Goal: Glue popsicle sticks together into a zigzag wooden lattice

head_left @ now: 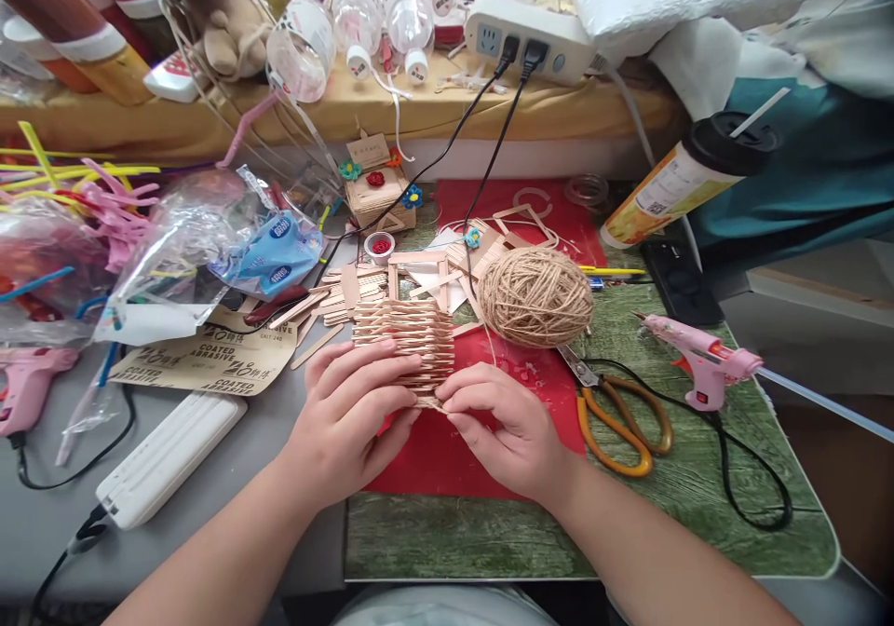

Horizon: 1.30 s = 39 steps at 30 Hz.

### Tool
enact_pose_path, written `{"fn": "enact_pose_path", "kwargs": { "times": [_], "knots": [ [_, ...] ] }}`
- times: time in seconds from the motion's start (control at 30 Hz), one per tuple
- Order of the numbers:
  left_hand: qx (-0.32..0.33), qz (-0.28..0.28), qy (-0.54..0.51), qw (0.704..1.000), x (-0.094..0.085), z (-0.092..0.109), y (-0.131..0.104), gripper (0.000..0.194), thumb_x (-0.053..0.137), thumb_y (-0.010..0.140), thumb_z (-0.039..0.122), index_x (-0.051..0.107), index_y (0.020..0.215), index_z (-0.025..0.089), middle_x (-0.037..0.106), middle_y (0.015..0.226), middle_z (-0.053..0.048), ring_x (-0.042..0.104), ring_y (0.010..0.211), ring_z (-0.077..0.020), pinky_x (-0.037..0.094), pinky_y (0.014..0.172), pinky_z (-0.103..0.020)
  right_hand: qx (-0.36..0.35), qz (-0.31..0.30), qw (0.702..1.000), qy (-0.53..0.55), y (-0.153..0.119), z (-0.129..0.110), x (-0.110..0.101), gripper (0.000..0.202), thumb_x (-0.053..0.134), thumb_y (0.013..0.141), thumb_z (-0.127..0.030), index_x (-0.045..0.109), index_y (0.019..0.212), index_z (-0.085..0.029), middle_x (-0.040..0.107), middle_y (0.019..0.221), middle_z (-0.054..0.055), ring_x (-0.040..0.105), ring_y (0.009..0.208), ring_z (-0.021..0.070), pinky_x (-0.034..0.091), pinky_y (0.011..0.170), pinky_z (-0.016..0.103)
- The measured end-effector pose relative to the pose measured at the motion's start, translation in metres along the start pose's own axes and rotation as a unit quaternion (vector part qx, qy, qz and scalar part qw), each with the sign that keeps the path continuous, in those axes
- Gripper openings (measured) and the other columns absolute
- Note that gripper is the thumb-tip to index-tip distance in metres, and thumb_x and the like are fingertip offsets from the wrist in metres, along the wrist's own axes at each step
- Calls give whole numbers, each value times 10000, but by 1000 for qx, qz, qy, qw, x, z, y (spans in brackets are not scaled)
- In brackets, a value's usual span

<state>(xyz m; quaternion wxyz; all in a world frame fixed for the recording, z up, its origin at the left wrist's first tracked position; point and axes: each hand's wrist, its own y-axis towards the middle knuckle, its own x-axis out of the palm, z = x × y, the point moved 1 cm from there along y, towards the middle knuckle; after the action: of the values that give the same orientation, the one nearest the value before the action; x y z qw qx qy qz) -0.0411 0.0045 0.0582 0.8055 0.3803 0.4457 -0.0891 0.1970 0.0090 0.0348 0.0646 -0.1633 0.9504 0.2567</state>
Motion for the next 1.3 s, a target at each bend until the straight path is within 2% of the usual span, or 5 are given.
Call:
{"fn": "enact_pose_path", "kwargs": {
  "times": [0.23,0.73,0.93,1.2,1.3],
  "knots": [
    [-5,11,7,1000,-1,2,3,118,762,999,245,703,1099,265,835,1249,-55,700,1299,-284,424,1179,-503,6,5,1000,18,0,1,1,184,686,1026,-121,735,1137,-259,824,1098,78,788,1014,213,660,922,394],
    [6,18,-25,999,0,0,5,277,765,975,140,763,1193,310,853,1195,-16,684,1317,-275,475,1121,-499,41,44,998,-6,-1,1,1,136,698,1031,-145,757,1089,-252,830,1021,68,796,951,200,667,874,350],
    [4,38,-18,999,3,-2,3,263,785,969,154,767,1175,317,860,1153,-11,706,1288,-275,485,1109,-500,55,44,997,-28,-8,8,-7,238,754,994,-218,700,1224,-250,782,950,30,740,812,170,646,749,308],
    [5,53,-16,998,7,-5,0,293,812,946,156,773,1181,328,851,1192,-6,720,1282,-260,498,1135,-484,-25,-70,964,-257,3,-24,-40,228,716,1024,-240,687,1250,-244,795,1115,91,740,1002,260,631,943,455],
    [11,58,-14,998,8,-5,-2,294,809,948,159,777,1184,332,850,1204,-9,721,1290,-265,495,1137,-488,38,-79,941,-326,-23,-39,-63,141,649,1058,-232,690,1192,-238,794,1109,96,746,1008,272,622,939,459]
  ]
}}
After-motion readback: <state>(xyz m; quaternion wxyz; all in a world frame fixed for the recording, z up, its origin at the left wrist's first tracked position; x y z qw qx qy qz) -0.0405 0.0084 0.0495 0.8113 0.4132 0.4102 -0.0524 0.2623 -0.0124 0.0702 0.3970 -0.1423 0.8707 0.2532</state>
